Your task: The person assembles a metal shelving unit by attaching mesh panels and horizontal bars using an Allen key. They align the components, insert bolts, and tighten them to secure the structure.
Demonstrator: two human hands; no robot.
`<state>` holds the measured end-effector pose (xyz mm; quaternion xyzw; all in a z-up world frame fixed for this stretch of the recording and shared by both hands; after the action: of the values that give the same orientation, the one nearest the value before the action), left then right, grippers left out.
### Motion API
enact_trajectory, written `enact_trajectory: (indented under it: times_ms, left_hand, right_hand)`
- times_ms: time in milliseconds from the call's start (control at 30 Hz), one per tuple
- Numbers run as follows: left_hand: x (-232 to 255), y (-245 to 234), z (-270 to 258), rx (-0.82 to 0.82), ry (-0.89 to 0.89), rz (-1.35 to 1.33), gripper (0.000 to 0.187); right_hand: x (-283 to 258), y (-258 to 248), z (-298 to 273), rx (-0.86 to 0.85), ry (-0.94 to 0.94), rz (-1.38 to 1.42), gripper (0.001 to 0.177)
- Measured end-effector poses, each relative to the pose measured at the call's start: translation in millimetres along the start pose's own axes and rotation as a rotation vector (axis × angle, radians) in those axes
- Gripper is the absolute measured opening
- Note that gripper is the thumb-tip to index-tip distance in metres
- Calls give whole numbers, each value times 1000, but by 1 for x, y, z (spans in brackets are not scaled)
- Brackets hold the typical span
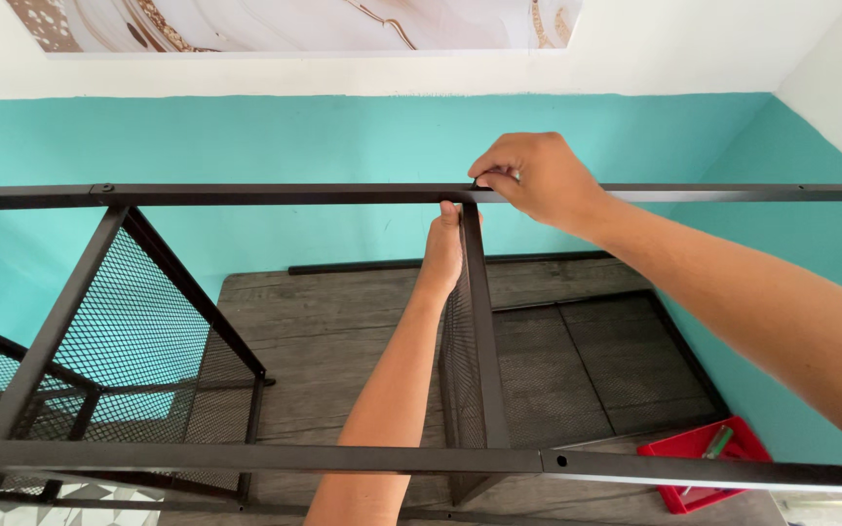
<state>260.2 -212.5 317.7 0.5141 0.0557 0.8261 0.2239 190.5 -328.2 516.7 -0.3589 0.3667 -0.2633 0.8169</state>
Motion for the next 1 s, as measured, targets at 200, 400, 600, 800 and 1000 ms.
enact_trajectory:
  times_ms: [200, 400, 600, 800, 1000]
  left_hand:
    - [2, -5, -1, 2, 30, 43, 85]
    - [13, -22, -3, -40, 43, -35, 81]
    - [31, -42, -10, -33, -2, -108, 79]
    - [36, -42, -9, -42, -16, -131, 80]
    - [29, -42, -7, -32, -5, -110, 81]
  right_hand:
    - [-13, -6, 17, -144, -217, -221, 10]
    - [-13, -1, 16, -137, -199, -284, 9]
    - [-14, 4, 9, -82, -148, -273, 9]
    - [-14, 3, 12, -100, -69, -241, 9]
    - [-13, 5, 17, -129, -18, -226, 9]
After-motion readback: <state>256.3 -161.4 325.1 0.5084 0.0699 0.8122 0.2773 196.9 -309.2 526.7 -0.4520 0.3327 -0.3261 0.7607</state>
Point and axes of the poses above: each hand's wrist, its own z-axis towards the middle knuckle, its own y-axis out of the palm, x = y × z, the point moved 3 cm from there along z, towards the middle knuckle, and after that the axes turned 6 degrees about y, right-handed, at the moved point
